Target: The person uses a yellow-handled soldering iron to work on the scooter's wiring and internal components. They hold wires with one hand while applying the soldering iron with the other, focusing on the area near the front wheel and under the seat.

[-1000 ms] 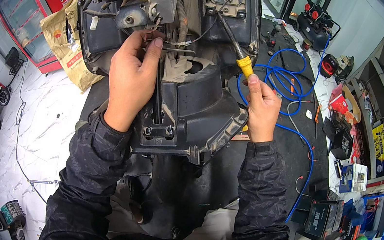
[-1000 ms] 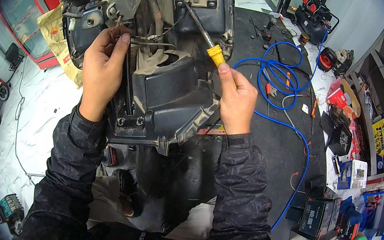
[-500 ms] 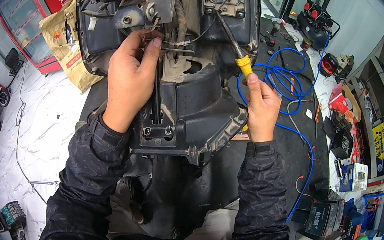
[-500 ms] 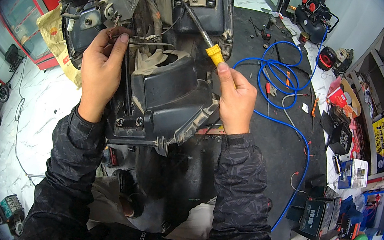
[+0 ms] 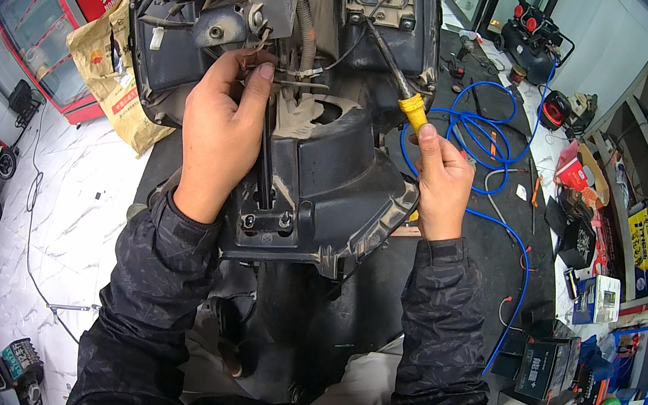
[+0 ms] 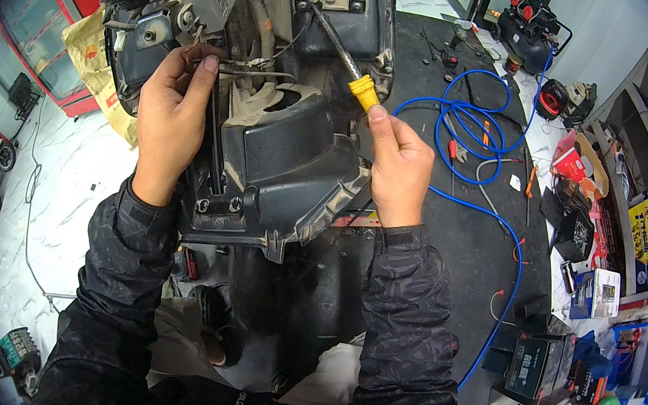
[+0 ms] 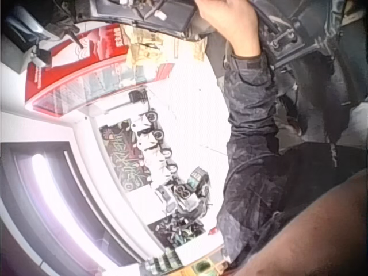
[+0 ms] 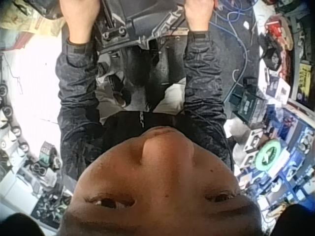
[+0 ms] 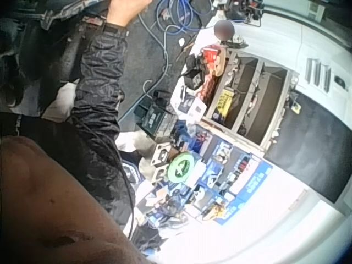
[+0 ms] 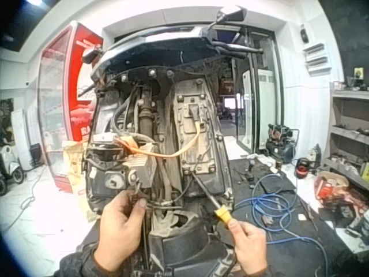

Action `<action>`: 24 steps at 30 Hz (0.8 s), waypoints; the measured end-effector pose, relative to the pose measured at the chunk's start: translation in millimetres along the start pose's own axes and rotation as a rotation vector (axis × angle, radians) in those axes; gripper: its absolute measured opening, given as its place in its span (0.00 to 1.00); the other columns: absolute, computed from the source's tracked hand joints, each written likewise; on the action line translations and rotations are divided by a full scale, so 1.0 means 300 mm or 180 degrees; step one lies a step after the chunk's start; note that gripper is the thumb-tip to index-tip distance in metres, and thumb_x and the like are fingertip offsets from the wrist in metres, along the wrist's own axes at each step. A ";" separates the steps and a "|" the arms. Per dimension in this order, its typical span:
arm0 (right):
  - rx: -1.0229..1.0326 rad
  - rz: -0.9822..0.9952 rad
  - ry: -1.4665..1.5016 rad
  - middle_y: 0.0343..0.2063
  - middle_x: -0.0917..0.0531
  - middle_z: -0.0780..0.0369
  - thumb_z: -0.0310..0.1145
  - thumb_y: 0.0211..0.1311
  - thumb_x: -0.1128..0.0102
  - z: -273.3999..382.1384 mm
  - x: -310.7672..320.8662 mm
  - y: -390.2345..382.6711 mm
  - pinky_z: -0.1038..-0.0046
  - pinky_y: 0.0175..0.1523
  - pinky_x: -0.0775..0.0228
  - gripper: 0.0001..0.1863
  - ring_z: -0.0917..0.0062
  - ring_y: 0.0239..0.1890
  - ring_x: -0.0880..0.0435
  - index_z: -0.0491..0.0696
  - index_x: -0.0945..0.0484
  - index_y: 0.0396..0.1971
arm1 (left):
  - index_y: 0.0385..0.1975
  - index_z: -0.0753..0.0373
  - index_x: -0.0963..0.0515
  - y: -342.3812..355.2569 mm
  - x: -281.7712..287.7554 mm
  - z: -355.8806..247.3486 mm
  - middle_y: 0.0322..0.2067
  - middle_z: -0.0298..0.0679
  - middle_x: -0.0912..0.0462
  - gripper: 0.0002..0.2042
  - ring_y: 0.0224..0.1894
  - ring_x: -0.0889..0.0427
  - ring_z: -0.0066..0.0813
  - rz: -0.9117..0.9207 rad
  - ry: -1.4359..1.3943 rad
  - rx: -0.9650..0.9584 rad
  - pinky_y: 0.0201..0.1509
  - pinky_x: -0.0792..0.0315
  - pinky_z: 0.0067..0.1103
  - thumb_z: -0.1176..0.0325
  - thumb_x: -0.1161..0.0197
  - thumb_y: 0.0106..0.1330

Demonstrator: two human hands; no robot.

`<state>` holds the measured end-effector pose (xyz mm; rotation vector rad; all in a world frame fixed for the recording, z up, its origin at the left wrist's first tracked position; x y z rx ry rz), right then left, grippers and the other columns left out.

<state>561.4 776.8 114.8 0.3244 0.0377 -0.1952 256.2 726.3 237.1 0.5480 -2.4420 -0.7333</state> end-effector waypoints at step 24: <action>0.0011 -0.0022 -0.0034 0.20 0.32 0.75 0.52 0.80 0.33 0.007 0.001 0.000 0.78 0.29 0.52 0.27 0.90 0.24 0.39 0.39 0.11 0.36 | 0.56 0.72 0.18 0.002 -0.001 -0.003 0.46 0.38 0.11 0.14 0.46 0.16 0.19 0.0003 0.0014 -0.0057 0.53 0.23 0.18 0.66 0.35 0.82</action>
Point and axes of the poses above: each hand's wrist, its own y-axis towards the middle knuckle, its own x-axis out of the back of the hand, z = x × y, the point moved 10 cm from there along y, towards the middle knuckle
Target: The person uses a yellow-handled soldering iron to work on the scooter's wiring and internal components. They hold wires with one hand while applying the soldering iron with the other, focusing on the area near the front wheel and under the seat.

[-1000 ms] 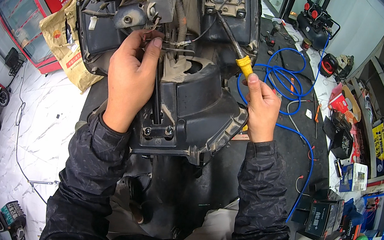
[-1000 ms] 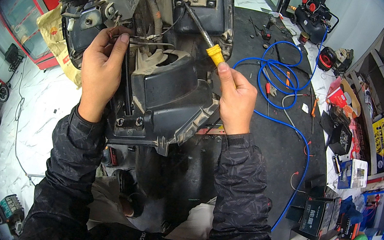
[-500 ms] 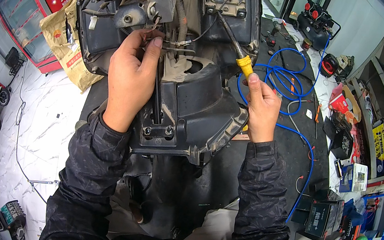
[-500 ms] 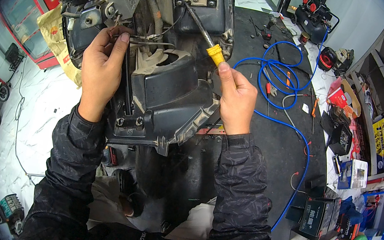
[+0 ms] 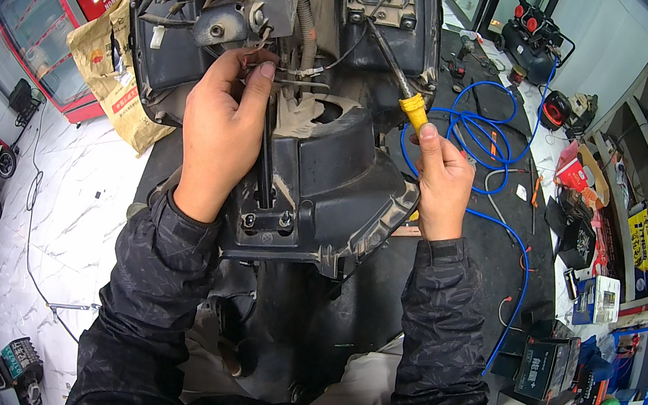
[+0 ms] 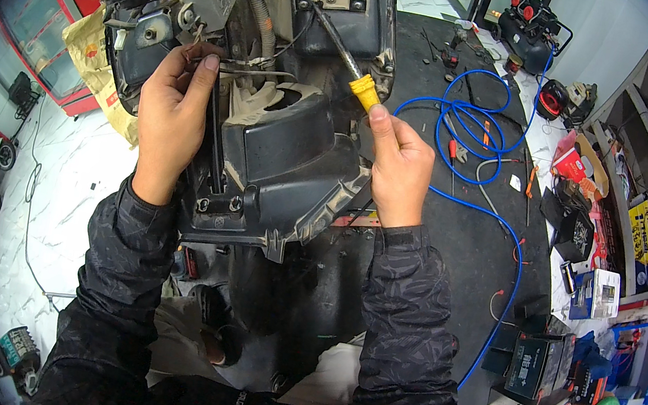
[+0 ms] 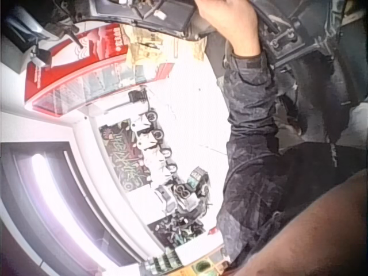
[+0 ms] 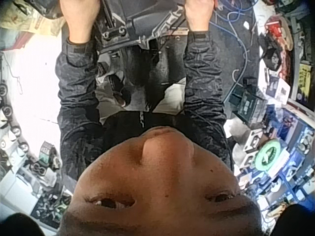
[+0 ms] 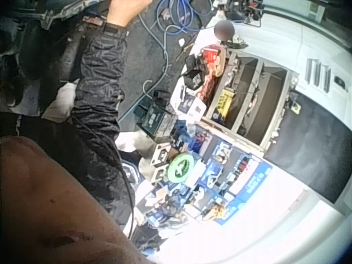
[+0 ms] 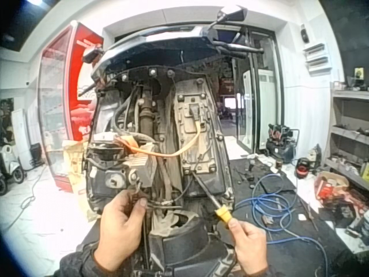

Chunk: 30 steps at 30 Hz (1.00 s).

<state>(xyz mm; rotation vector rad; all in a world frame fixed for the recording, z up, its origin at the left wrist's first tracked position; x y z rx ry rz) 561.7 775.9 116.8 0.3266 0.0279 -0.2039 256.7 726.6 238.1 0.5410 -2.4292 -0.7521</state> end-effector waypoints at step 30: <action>-0.0161 0.0047 0.0253 0.21 0.27 0.74 0.54 0.78 0.31 -0.025 -0.001 0.001 0.79 0.29 0.46 0.28 0.90 0.25 0.35 0.39 0.11 0.37 | 0.53 0.70 0.16 0.001 0.004 -0.005 0.40 0.39 0.11 0.13 0.41 0.16 0.23 -0.0106 0.0030 -0.0081 0.47 0.23 0.21 0.66 0.35 0.81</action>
Point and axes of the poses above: each hand's wrist, its own y-axis towards the middle knuckle, its own x-axis out of the back of the hand, z = x × y, the point moved 10 cm from there along y, towards the middle knuckle
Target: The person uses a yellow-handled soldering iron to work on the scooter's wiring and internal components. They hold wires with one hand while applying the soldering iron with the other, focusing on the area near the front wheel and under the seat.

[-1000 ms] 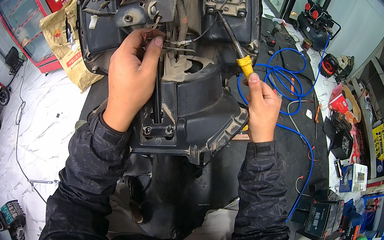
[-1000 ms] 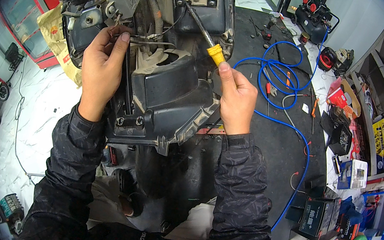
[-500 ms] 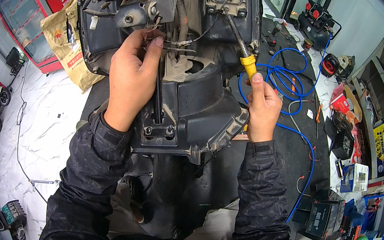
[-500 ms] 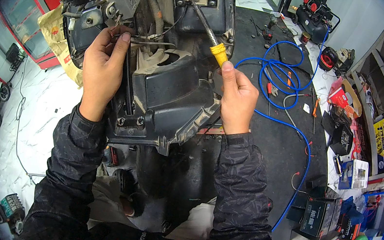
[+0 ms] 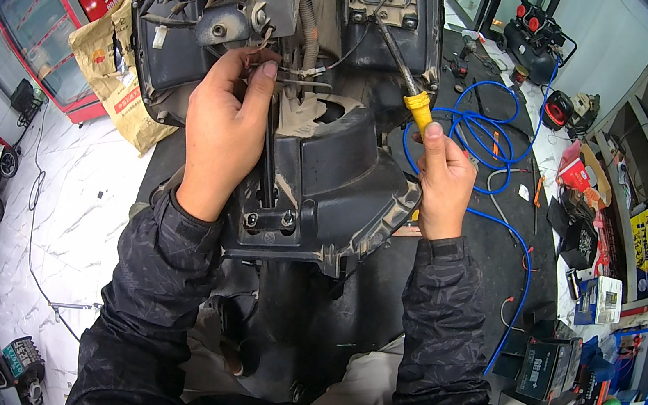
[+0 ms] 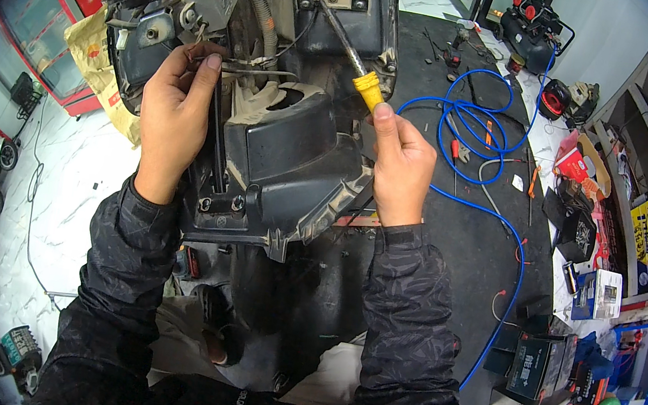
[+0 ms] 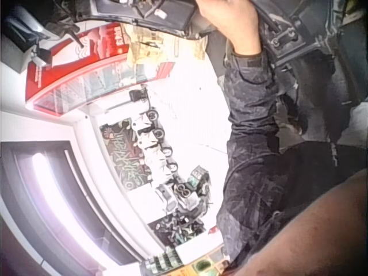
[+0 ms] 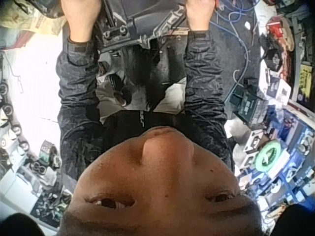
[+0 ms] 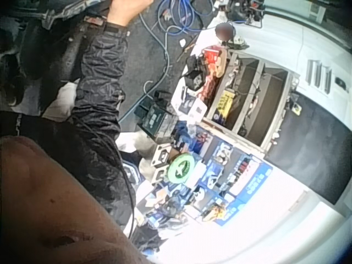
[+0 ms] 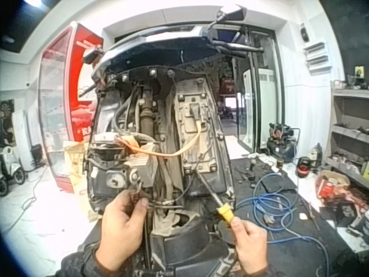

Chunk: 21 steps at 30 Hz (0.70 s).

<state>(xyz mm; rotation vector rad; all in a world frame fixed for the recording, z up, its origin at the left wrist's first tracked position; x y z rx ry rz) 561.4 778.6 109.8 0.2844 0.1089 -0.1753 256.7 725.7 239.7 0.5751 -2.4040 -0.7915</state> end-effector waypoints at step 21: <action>-0.0006 -0.0008 0.0029 0.21 0.27 0.74 0.55 0.79 0.32 -0.007 -0.003 0.000 0.79 0.29 0.47 0.29 0.90 0.25 0.35 0.39 0.12 0.35 | 0.55 0.71 0.17 -0.001 -0.005 0.004 0.42 0.34 0.13 0.14 0.42 0.19 0.15 0.0070 -0.0038 0.0085 0.47 0.25 0.16 0.66 0.35 0.82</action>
Point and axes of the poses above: each hand's wrist, its own y-axis towards the middle knuckle, its own x-axis out of the back of the hand, z = x × y, the point moved 10 cm from there along y, towards the middle knuckle
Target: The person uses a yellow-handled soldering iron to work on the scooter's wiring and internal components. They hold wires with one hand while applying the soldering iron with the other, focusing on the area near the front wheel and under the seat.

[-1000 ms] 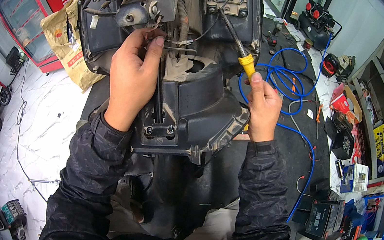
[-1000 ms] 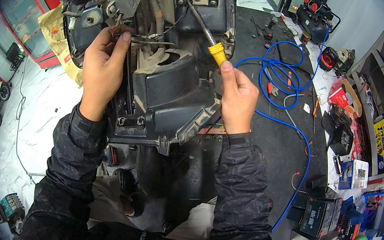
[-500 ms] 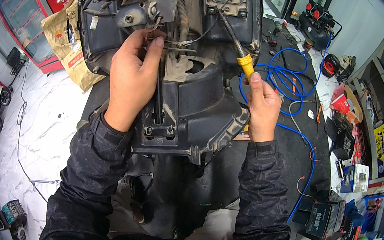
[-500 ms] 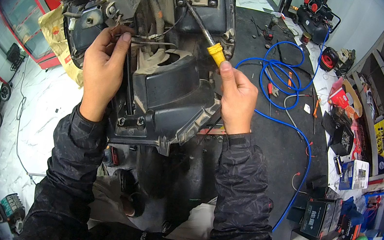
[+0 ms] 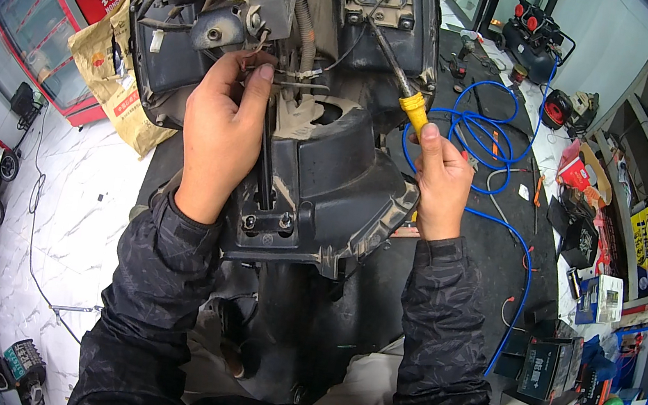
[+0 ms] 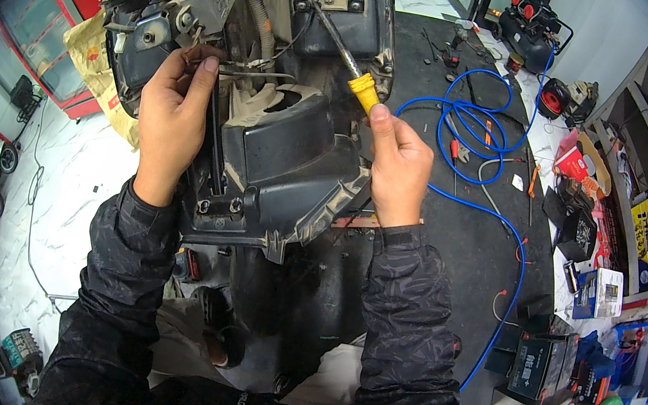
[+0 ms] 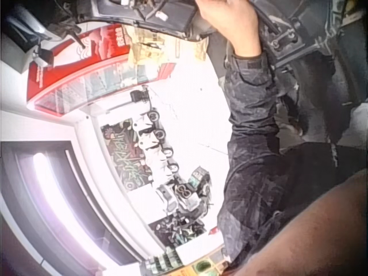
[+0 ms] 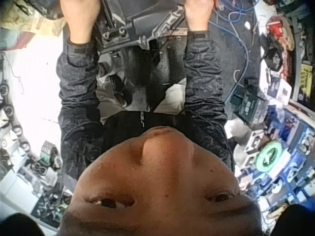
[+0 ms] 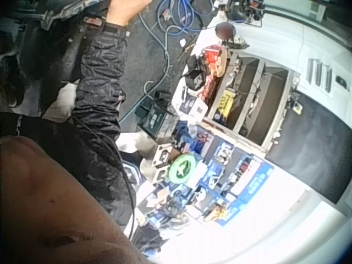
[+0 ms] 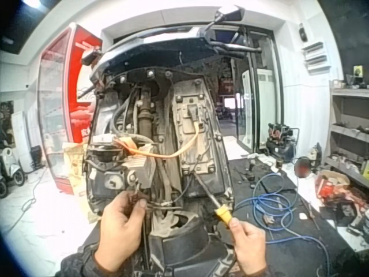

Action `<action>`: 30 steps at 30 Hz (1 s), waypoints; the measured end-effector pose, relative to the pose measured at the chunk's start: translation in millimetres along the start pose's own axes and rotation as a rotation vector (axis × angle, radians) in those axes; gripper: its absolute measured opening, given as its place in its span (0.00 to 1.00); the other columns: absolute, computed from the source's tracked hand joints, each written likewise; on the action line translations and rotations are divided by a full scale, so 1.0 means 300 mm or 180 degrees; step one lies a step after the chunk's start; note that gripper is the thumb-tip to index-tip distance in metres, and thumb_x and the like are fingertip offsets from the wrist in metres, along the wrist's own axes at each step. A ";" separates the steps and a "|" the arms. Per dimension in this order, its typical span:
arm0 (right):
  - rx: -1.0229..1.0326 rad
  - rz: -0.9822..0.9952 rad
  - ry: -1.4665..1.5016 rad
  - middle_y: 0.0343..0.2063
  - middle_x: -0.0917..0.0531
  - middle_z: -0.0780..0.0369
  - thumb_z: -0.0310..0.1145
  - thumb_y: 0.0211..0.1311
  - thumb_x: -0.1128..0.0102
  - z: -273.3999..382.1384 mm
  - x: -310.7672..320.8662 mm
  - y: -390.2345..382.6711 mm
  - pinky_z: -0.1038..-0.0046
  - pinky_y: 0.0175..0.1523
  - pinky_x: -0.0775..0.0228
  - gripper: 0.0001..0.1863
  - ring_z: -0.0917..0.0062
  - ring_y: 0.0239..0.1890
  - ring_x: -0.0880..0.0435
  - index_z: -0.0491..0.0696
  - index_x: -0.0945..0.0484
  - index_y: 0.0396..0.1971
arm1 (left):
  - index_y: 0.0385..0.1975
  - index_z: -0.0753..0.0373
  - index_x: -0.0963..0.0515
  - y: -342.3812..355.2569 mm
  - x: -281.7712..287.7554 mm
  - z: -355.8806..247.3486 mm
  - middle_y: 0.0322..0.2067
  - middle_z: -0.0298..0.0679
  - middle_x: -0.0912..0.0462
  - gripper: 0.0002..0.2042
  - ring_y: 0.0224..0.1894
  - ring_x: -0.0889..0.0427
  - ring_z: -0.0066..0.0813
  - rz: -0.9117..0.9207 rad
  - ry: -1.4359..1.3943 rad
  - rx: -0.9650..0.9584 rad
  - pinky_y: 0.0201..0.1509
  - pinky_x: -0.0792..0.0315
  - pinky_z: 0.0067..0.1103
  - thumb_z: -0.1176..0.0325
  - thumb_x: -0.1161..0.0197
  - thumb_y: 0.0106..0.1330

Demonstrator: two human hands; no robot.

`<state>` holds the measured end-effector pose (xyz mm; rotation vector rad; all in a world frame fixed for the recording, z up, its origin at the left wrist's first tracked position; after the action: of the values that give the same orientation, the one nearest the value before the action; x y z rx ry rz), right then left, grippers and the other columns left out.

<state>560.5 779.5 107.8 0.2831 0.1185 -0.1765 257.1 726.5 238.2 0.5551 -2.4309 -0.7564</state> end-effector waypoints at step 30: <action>-0.0034 -0.0072 -0.0016 0.21 0.27 0.74 0.54 0.79 0.32 -0.005 0.008 -0.001 0.79 0.29 0.46 0.29 0.90 0.25 0.34 0.38 0.11 0.37 | 0.55 0.72 0.17 -0.003 0.004 -0.003 0.43 0.36 0.12 0.14 0.43 0.18 0.17 -0.0025 0.0067 -0.0046 0.48 0.24 0.17 0.66 0.35 0.82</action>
<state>562.6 779.2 105.8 0.2708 0.1175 -0.1989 256.9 724.9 238.7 0.5645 -2.4036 -0.7671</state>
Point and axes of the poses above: each hand's wrist, its own y-axis towards the middle knuckle, its own x-axis out of the back of the hand, z = x × y, the point moved 10 cm from there along y, towards the middle knuckle
